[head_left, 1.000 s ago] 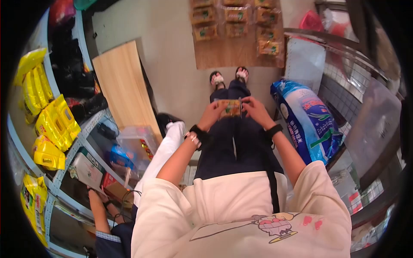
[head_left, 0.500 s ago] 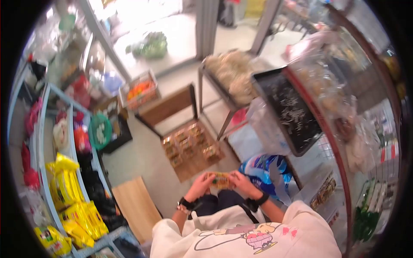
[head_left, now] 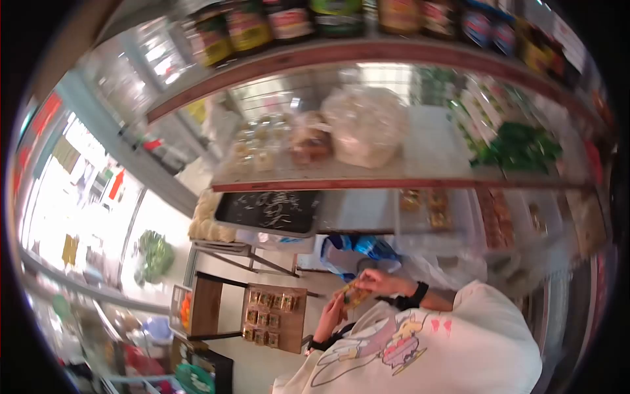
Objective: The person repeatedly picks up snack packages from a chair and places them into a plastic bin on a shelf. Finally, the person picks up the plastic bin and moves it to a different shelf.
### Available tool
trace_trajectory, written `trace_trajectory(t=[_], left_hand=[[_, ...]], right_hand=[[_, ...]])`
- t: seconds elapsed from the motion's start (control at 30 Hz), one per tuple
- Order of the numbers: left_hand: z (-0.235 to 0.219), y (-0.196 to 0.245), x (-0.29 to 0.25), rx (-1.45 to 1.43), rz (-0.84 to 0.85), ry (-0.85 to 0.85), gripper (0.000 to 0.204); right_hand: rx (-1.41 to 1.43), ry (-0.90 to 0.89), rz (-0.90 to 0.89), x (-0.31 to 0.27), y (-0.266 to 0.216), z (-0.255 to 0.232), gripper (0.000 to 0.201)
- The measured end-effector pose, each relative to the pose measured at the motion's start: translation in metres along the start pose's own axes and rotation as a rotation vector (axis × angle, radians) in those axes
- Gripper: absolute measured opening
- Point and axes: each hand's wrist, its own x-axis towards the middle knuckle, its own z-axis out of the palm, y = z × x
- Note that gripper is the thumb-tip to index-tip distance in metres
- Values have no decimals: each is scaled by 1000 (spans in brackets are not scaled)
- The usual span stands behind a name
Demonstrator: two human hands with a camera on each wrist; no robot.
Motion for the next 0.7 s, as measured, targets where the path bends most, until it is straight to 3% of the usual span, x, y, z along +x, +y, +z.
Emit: trace_trajectory(t=[0.07, 0.13, 0.23, 0.37, 0.43, 0.5, 0.53, 0.6, 0.7], left_hand=[[36, 11, 11, 42, 3, -60, 35], [58, 12, 34, 91, 25, -160, 33], [99, 29, 49, 125, 75, -232, 31], [144, 60, 73, 125, 21, -322, 33], [168, 75, 87, 117, -40, -324, 33], [189, 80, 109, 8, -28, -315, 34], [201, 84, 117, 31, -40, -322, 34], [227, 90, 136, -82, 76, -376, 36], [252, 78, 192, -158, -70, -431, 28]], right_hand=[[47, 100, 47, -23, 3, -25, 24], [-204, 259, -18, -48, 0, -49, 25], [-42, 381, -82, -80, -6, -73, 25], [60, 538, -42, -112, -4, -103, 28], [82, 614, -109, -117, 14, -116, 32], [130, 793, -137, -124, 24, -129, 42], [-14, 858, -212, -133, 25, -134, 48], [35, 857, -133, -143, 34, -148, 51], [86, 824, -8, -155, 58, -157, 55]])
